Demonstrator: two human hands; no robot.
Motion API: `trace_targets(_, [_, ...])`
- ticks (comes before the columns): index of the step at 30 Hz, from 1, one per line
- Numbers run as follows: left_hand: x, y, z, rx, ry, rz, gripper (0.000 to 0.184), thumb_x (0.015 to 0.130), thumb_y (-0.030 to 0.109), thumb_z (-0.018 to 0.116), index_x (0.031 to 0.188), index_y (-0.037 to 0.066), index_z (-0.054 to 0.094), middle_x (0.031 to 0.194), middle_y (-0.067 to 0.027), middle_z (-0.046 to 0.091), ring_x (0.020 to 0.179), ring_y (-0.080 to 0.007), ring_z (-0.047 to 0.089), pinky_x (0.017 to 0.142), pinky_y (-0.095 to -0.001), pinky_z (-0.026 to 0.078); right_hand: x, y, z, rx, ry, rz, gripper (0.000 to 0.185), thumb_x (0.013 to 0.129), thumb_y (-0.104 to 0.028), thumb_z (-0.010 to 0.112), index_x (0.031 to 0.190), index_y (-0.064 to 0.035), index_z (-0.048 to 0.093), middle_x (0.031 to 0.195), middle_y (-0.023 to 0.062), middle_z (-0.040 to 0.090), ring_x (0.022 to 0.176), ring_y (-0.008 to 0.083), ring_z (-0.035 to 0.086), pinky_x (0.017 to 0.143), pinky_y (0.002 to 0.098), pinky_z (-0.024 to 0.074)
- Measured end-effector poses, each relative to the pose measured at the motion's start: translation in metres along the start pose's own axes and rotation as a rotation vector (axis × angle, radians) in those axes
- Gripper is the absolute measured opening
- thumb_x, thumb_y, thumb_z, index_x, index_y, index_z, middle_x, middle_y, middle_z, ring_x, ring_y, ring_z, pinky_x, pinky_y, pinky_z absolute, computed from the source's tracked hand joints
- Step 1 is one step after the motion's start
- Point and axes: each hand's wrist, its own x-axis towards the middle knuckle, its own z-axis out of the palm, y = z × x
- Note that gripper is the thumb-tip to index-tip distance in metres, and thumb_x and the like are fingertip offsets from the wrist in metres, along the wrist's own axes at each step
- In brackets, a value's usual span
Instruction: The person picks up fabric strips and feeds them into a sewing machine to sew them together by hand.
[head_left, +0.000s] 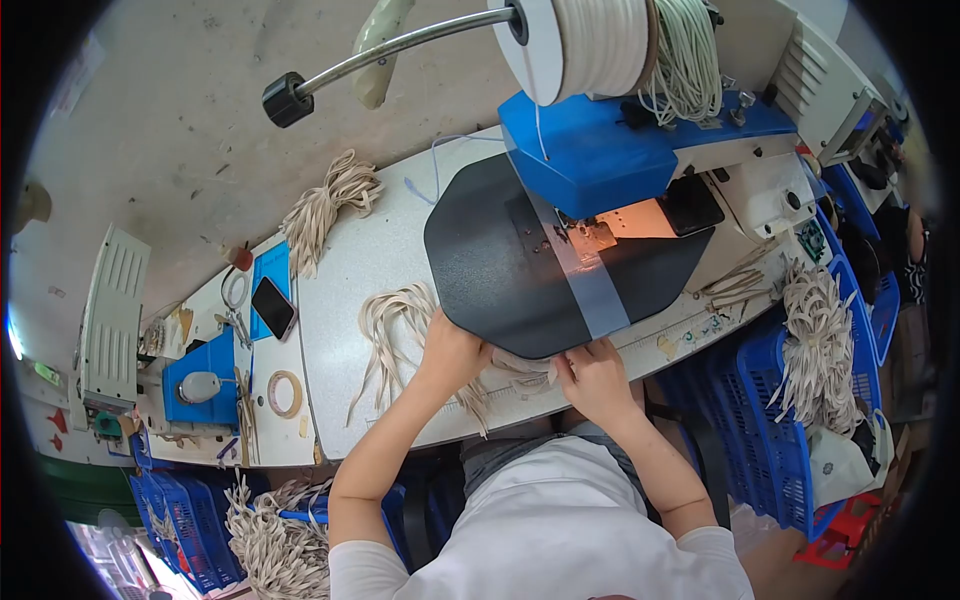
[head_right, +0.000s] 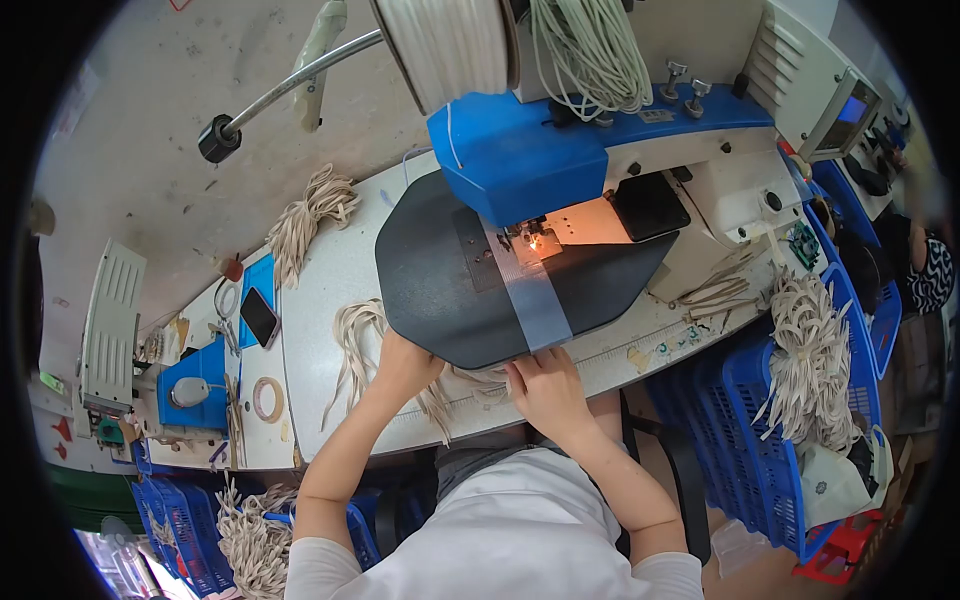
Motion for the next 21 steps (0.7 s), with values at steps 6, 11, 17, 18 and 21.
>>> trace_targets(6, [-0.012,0.046,-0.020,-0.022,0.077,0.257,0.020,0.066,0.005,0.071,0.086,0.005,0.072,0.084,-0.0062,0.068,0.080,-0.0256,0.064,0.068,-0.0367,0.051,0.004,-0.013,-0.007,0.082,0.019,-0.074,0.013,0.079,-0.006,0.071,0.092,-0.0051,0.070,0.089,0.0165,0.062,0.080,0.0365,0.061,0.073,0.0461,0.0506])
trace_targets(11, [-0.013,0.045,-0.016,-0.193,0.074,0.136,0.021,0.066,0.005,0.074,0.087,0.006,0.072,0.084,-0.0044,0.067,0.076,-0.0221,0.064,0.064,-0.0342,0.050,0.002,-0.003,-0.005,0.013,0.003,-0.096,0.020,0.076,-0.004,0.070,0.095,-0.0073,0.072,0.091,0.0144,0.060,0.082,0.0342,0.061,0.074,0.0449,0.0505])
trace_targets(17, [-0.009,0.079,-0.031,-0.177,0.116,0.267,0.016,0.067,0.004,0.078,0.080,0.005,0.070,0.079,-0.0061,0.068,0.069,-0.0226,0.066,0.057,-0.0347,0.052,0.005,-0.008,-0.026,0.069,-0.028,-0.046,0.021,0.075,-0.004,0.071,0.095,-0.0086,0.073,0.090,0.0122,0.059,0.082,0.0318,0.060,0.073,0.0420,0.0496])
trace_targets(18, [-0.011,0.089,-0.031,-0.217,0.114,0.289,0.016,0.068,0.004,0.078,0.081,0.005,0.070,0.080,-0.0064,0.068,0.068,-0.0223,0.067,0.056,-0.0338,0.053,0.005,-0.007,-0.028,0.071,-0.029,-0.051,0.020,0.075,-0.005,0.071,0.095,-0.0086,0.074,0.089,0.0122,0.058,0.081,0.0315,0.059,0.072,0.0415,0.0493])
trace_targets(21, [-0.023,0.106,-0.026,-0.386,0.032,0.393,0.019,0.071,0.002,0.074,0.090,0.003,0.070,0.084,-0.0073,0.070,0.066,-0.0212,0.068,0.053,-0.0302,0.055,-0.002,0.009,-0.021,0.148,-0.012,-0.006,0.022,0.077,-0.005,0.073,0.099,-0.0080,0.074,0.092,0.0135,0.061,0.082,0.0323,0.061,0.072,0.0416,0.0501])
